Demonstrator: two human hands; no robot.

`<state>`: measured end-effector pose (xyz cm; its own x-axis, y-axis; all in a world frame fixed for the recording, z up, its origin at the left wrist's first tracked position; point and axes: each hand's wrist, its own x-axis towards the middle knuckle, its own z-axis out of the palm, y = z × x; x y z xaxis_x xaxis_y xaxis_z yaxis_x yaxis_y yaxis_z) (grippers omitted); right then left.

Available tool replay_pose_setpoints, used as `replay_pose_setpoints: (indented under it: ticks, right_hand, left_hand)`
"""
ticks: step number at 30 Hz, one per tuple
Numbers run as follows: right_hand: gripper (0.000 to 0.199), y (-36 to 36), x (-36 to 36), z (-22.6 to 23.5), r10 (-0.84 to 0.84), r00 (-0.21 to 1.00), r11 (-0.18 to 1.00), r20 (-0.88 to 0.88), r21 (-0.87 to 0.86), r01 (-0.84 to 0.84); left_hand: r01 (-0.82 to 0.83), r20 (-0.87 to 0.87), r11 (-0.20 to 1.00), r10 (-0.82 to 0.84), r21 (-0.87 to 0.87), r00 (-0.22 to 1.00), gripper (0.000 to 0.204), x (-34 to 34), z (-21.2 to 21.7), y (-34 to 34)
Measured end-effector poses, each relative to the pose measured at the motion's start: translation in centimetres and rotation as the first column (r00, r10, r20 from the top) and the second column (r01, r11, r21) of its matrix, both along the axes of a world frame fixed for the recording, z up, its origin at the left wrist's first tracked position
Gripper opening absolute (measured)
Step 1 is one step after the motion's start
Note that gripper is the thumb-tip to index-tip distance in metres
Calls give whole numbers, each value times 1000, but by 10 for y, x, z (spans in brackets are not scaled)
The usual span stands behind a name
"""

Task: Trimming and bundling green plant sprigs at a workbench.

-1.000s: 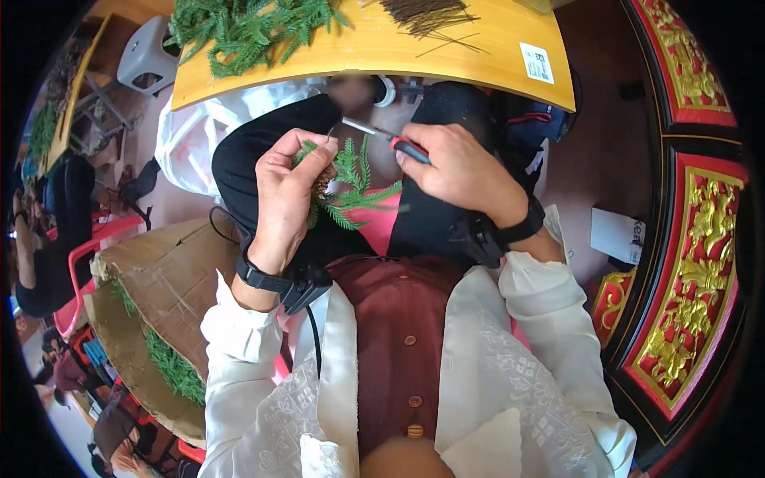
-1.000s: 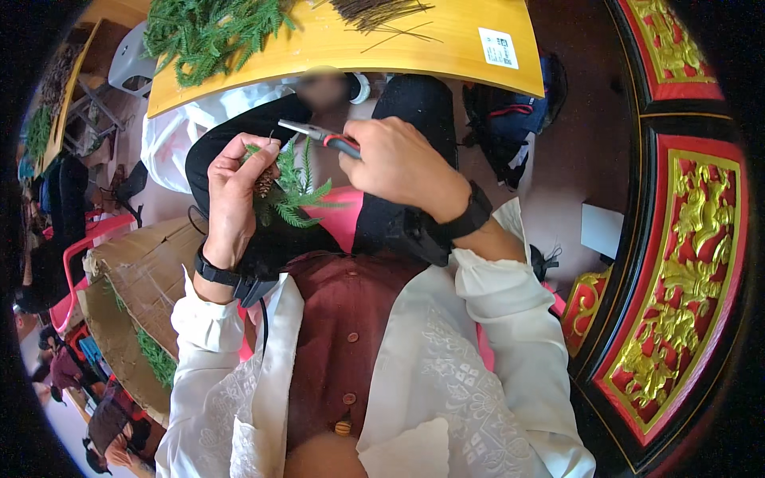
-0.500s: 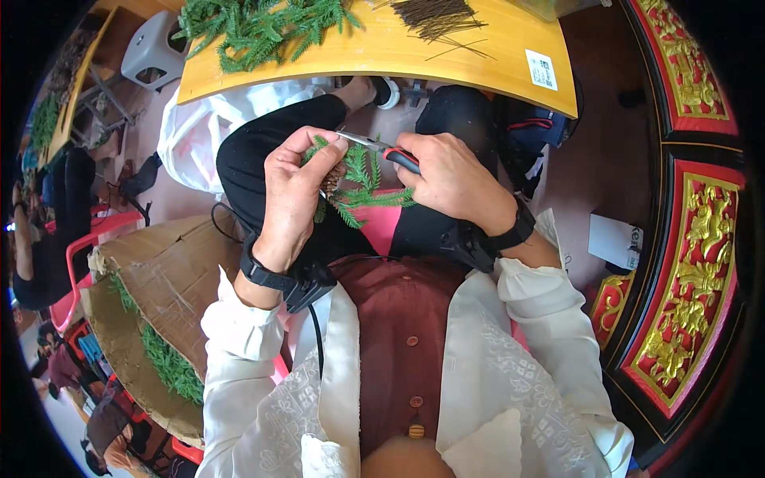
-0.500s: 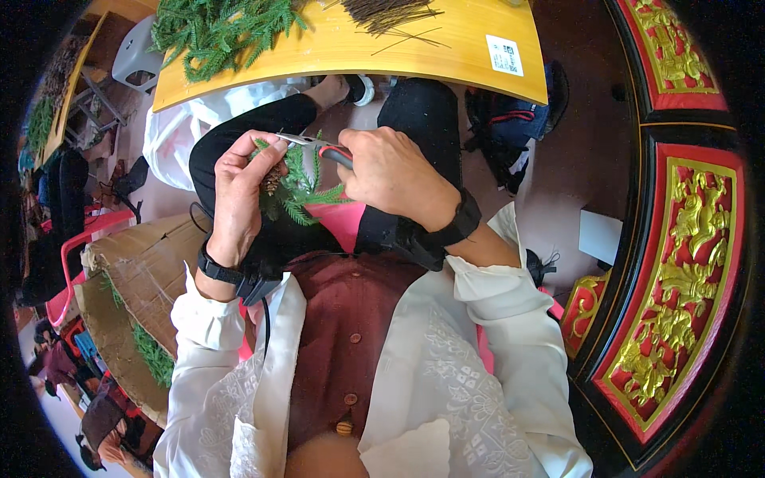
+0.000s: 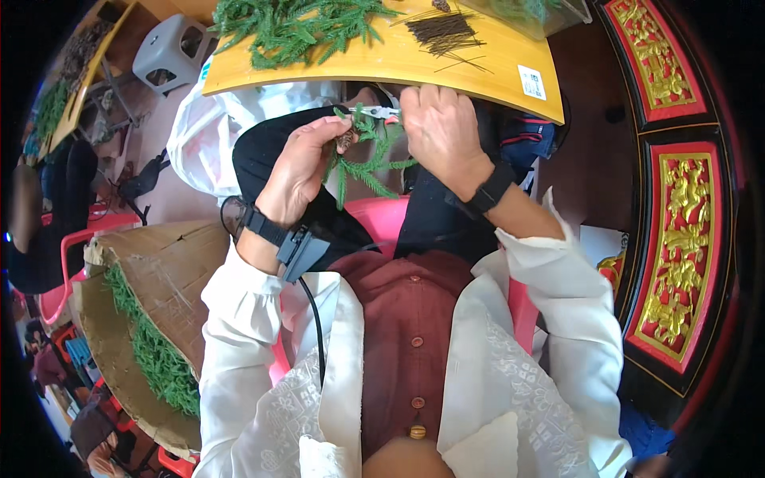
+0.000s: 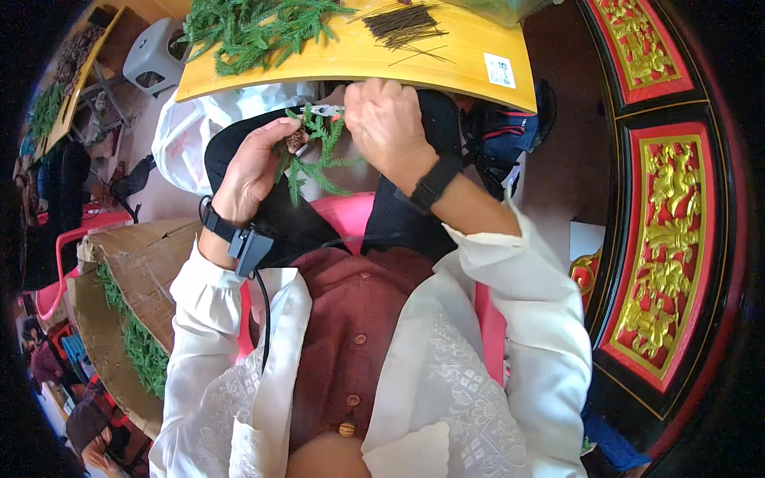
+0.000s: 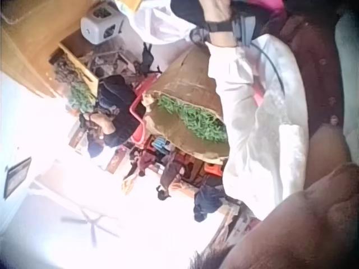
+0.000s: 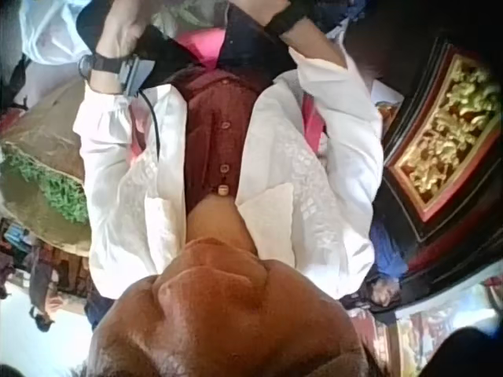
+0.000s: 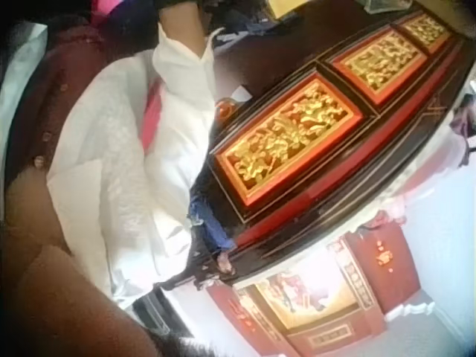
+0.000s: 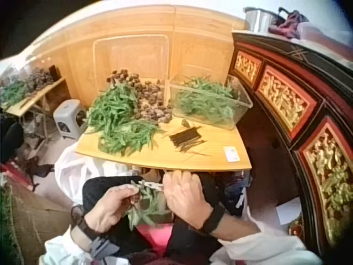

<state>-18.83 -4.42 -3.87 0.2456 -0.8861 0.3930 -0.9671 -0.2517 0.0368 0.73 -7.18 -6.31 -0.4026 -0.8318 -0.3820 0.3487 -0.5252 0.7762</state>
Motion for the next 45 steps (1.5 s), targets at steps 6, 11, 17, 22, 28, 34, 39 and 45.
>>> replay_pose_setpoints:
  ticks: [6,11,17,22,28,34,39,45]
  right_hand:
    - [11,-10,9,33,79,962,973,-261,-189,-131]
    - [17,7,5,63,-61,989,990,138,134,42]
    - [23,24,26,48,-60,550,970,833,179,-165]
    - [18,29,34,44,26,419,943,908,116,-311]
    - [14,35,34,40,-190,56,887,980,196,-418]
    - [15,44,19,50,-305,188,822,933,358,-442]
    - [18,69,12,63,13,688,953,726,200,-229]
    - [21,83,4,74,-60,804,908,591,367,-202]
  left_hand:
    - [-103,32,986,108,-134,994,5,6,-1,4]
    - [-330,44,889,362,-317,931,7,-7,7,20]
    - [-379,46,785,457,-490,888,12,-23,34,52]
    - [-345,100,662,537,-665,838,12,-22,49,69]
    - [-294,145,658,528,-694,837,12,-23,48,75]
    - [-303,50,758,403,-578,914,12,-22,51,78]
    - [-231,155,672,463,-704,873,11,-24,50,79]
    - [-236,209,672,512,-702,833,12,-26,52,82]
